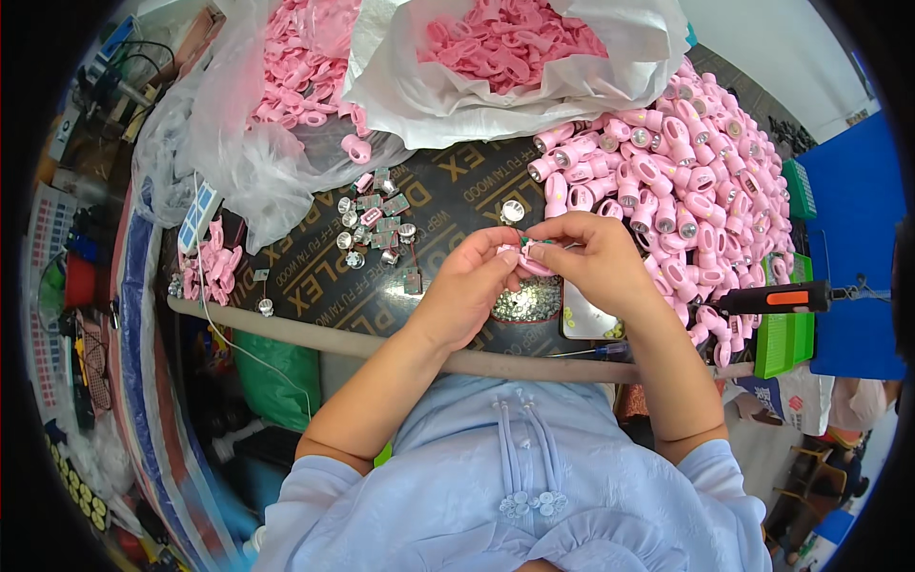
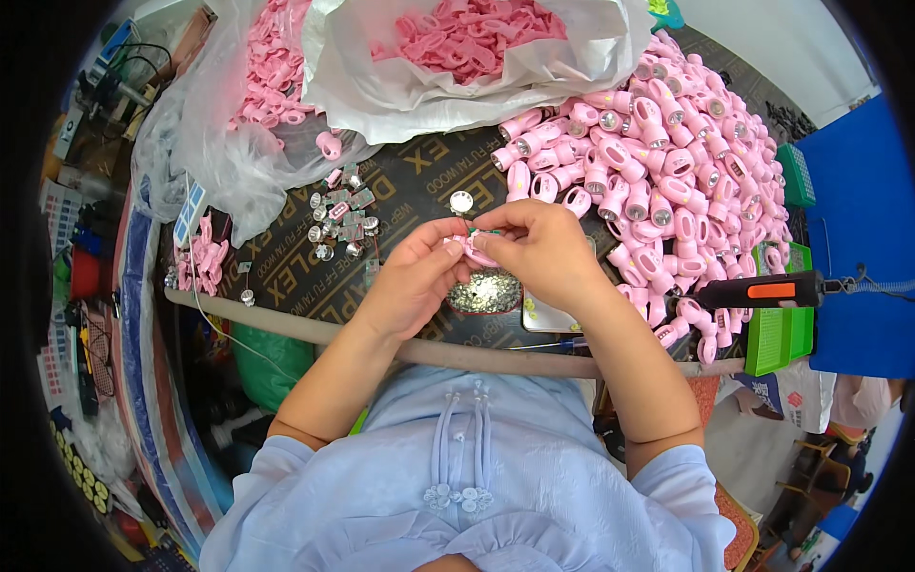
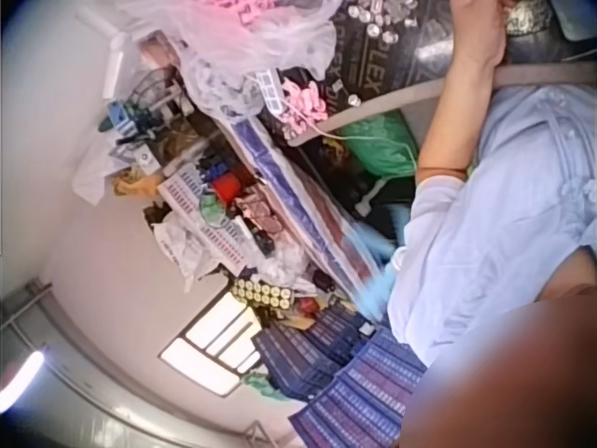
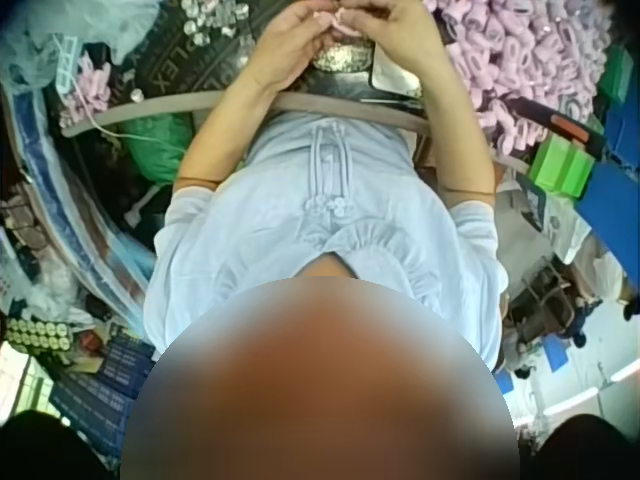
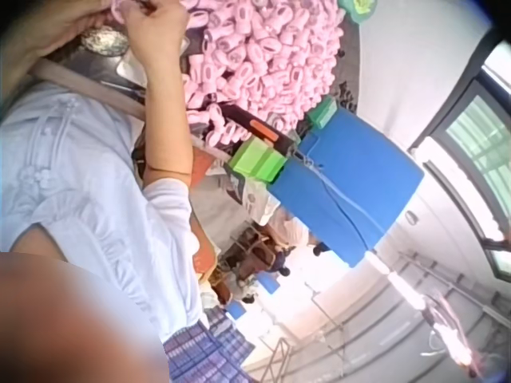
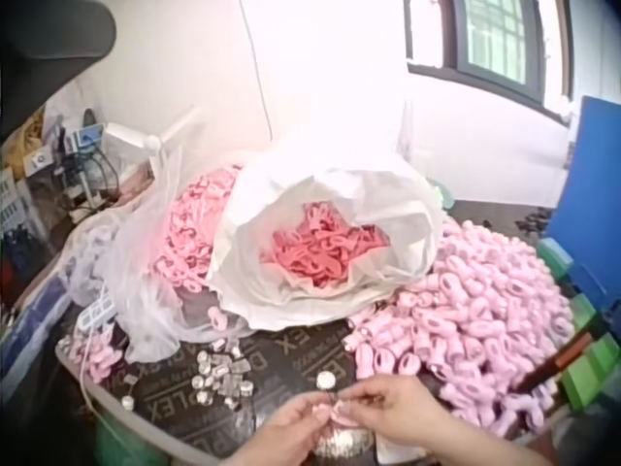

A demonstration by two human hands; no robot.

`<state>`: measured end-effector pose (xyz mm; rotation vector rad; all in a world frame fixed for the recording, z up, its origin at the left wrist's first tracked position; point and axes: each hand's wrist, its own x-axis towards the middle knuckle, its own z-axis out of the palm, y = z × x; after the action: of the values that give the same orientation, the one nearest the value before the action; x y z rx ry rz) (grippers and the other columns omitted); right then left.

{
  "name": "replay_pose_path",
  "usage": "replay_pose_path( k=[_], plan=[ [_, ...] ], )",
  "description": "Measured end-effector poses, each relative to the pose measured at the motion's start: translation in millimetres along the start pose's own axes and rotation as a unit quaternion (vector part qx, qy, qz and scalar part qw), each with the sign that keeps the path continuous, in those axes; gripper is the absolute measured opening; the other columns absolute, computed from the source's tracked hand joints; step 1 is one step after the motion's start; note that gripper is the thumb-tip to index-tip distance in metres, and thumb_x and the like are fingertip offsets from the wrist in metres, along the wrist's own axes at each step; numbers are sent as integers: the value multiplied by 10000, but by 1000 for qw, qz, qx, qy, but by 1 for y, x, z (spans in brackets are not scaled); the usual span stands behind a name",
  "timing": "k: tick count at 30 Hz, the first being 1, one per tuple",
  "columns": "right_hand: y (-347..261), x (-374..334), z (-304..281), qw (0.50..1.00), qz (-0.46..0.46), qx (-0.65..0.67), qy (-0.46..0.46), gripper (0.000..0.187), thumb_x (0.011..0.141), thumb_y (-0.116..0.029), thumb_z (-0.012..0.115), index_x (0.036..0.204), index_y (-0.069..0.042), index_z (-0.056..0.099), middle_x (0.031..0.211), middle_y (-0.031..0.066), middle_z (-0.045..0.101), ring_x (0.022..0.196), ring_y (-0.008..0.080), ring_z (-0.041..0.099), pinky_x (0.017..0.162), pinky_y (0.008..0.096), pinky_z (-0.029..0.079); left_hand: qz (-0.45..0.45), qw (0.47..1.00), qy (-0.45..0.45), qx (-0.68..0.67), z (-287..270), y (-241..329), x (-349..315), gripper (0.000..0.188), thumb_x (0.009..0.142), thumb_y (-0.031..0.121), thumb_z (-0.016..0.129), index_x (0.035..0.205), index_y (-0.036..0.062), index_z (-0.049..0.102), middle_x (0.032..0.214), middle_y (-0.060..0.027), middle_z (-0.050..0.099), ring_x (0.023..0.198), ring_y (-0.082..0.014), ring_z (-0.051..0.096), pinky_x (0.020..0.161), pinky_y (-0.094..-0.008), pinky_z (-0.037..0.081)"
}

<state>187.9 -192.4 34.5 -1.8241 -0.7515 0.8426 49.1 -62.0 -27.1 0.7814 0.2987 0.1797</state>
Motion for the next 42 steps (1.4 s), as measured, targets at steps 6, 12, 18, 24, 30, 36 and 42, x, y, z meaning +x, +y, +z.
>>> replay_pose_path(
  k=[6,12,18,24,30,36,42],
  plan=[
    [-2,-2,1,1000,3,20,-3,197,866,-34,728,1042,55,732,953,82,706,842,123,687,765,253,554,9,1000,11,28,2,3,-1,245,1005,101,568,1227,4,533,1020,-61,632,868,-115,568,792,-255,482],
    [-1,-5,4,999,-18,-4,27,198,864,-39,739,1039,55,738,962,82,706,852,123,682,758,248,552,29,999,8,11,3,3,-1,152,998,85,577,1128,18,532,996,-76,631,861,-125,576,786,-257,484],
    [0,-7,3,998,-48,-13,38,195,858,-41,747,1043,21,753,957,81,706,830,113,659,727,240,531,39,999,9,-16,6,0,-2,111,992,65,592,1073,30,524,1000,-96,638,859,-141,590,801,-273,498],
    [1,-10,2,993,-96,-60,37,219,841,-35,757,1055,10,750,959,93,701,814,129,640,713,263,510,52,998,6,-37,2,-4,-4,89,1006,71,588,1078,48,543,1061,-107,666,930,-166,644,842,-307,534],
    [2,-18,10,956,-240,-152,78,377,764,-65,816,1117,10,706,1000,136,678,888,257,657,767,334,528,71,994,48,-67,14,-3,-7,67,1014,81,578,1059,44,544,1090,-117,662,980,-192,654,906,-342,543],
    [8,-18,11,903,-356,-197,136,371,719,-17,807,1072,-4,694,1036,144,655,947,325,613,804,390,510,90,992,33,-78,21,-4,-12,72,1017,88,575,1058,41,538,1106,-125,654,1014,-208,652,925,-357,542],
    [13,-20,14,892,-374,-186,173,318,731,-1,780,1037,-3,695,993,137,659,898,315,620,774,395,511,73,995,26,-55,27,1,-13,192,1013,89,581,1178,34,498,1145,-135,634,1055,-215,640,946,-369,523]
  ],
)
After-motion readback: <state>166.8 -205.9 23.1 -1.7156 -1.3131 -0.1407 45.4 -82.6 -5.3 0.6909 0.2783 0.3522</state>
